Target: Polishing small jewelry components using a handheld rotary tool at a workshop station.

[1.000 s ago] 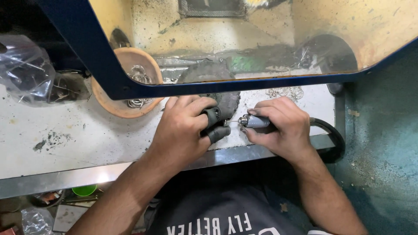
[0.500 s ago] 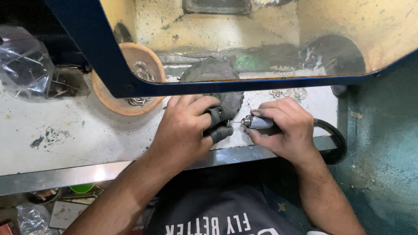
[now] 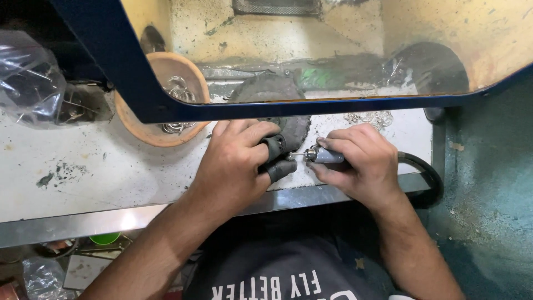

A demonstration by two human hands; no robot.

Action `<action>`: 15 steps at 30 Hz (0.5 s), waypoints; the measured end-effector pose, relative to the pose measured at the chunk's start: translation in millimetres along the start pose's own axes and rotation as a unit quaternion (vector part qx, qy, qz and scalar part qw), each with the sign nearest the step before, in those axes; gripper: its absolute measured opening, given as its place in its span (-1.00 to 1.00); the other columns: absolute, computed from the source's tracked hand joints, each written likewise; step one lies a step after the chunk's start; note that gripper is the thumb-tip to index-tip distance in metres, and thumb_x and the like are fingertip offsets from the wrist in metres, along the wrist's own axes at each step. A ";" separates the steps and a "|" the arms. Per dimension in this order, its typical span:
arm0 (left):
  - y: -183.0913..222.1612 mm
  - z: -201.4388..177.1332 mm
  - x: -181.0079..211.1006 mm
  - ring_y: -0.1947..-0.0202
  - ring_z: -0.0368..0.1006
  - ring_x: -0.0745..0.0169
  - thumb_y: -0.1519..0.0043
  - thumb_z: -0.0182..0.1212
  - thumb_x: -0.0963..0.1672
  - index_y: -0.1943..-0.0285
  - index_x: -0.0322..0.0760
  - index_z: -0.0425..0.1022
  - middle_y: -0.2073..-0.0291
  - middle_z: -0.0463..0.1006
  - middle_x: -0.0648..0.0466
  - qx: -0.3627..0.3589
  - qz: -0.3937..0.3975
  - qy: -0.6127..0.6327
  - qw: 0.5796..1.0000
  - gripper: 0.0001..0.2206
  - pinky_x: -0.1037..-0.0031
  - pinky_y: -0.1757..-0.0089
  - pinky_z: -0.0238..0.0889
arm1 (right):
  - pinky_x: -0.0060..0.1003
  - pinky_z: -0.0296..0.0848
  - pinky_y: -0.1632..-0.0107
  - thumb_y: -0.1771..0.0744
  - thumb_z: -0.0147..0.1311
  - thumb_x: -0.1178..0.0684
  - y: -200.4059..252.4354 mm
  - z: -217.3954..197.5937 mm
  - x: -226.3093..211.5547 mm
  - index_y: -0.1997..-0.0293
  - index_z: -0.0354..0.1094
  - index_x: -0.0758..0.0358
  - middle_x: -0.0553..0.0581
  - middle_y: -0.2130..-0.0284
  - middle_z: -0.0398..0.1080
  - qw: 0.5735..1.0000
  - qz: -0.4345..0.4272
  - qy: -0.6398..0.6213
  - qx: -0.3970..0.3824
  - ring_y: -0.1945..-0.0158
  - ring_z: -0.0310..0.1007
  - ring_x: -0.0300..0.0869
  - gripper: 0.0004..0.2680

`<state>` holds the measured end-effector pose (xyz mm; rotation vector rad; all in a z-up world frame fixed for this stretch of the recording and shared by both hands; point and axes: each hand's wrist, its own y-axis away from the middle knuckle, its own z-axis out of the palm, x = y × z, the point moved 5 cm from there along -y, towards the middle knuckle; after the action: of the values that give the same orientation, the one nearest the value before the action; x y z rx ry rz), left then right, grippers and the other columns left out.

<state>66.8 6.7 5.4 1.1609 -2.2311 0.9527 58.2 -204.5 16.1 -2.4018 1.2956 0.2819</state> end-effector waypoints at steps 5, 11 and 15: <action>-1.1 0.5 0.8 0.05 0.44 -0.02 -0.11 0.54 0.00 0.31 -0.30 0.64 0.04 0.61 0.08 -0.006 -0.004 0.001 1.000 -0.71 0.15 0.11 0.14 | -0.17 0.41 0.10 -0.26 0.41 -0.12 2.2 -1.2 0.9 0.12 0.52 0.22 0.09 0.21 0.55 1.000 0.000 -0.002 0.009 0.18 0.49 -0.03 -0.73; 1.5 -1.9 -1.0 0.06 0.41 -0.04 -0.11 0.53 -0.01 0.37 -0.35 0.61 0.03 0.59 0.06 -0.014 -0.008 0.006 1.000 -0.69 0.13 0.07 0.13 | -0.18 0.43 0.06 -0.26 0.42 -0.10 -1.7 1.6 -3.4 0.09 0.53 0.23 0.11 0.20 0.55 1.000 -0.008 -0.009 0.009 0.15 0.52 -0.03 -0.73; 1.6 0.1 -1.7 0.03 0.43 -0.03 -0.11 0.53 -0.02 0.39 -0.34 0.61 0.01 0.59 0.06 -0.016 -0.010 0.002 1.000 -0.70 0.14 0.07 0.13 | -0.18 0.42 0.10 -0.26 0.41 -0.12 0.5 -0.9 -0.5 0.14 0.52 0.24 0.12 0.22 0.55 1.000 -0.001 -0.003 0.017 0.17 0.51 -0.04 -0.73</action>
<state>66.4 8.2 3.7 1.1635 -2.2191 0.9079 57.6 -204.8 17.0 -2.3724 1.2842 0.2623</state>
